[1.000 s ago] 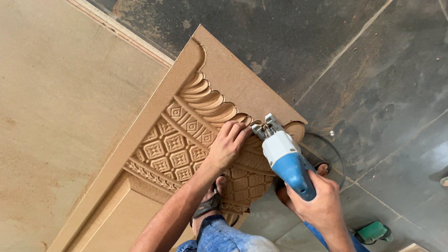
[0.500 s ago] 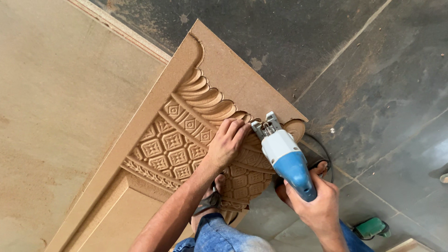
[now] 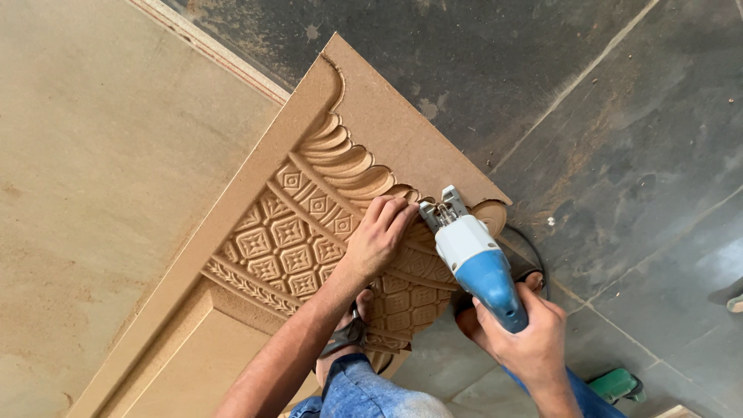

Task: The person uses a handheld electric carving tool to shape the scalloped edge of a large, pre-carved wooden panel. They guide the tool along the decorative border while sitting on the floor.

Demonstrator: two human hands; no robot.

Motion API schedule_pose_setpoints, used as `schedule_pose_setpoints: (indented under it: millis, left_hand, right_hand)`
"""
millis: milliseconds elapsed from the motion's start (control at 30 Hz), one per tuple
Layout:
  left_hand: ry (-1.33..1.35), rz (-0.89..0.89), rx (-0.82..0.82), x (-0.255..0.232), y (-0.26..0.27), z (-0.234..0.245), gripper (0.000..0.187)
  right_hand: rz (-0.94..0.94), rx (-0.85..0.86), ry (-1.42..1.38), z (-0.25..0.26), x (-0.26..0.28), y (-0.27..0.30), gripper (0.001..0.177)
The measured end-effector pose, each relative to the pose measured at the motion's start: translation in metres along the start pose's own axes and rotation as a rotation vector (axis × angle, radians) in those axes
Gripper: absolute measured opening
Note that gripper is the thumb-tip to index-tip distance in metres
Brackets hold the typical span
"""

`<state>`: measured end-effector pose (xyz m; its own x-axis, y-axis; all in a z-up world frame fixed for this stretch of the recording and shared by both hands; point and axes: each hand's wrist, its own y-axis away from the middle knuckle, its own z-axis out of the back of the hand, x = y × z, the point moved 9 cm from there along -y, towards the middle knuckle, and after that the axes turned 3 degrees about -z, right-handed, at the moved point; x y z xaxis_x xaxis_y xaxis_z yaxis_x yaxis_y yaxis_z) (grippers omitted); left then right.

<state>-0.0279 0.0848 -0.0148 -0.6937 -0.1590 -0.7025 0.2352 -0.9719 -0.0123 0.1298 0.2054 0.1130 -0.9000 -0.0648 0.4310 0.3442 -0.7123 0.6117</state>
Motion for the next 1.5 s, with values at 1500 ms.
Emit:
schedule_pose_setpoints:
  millis: [1500]
  left_hand:
    - [0.051, -0.066, -0.029, -0.004, 0.005, 0.024, 0.042]
  right_hand:
    - [0.138, 0.119, 0.093, 0.004, 0.022, -0.010, 0.023]
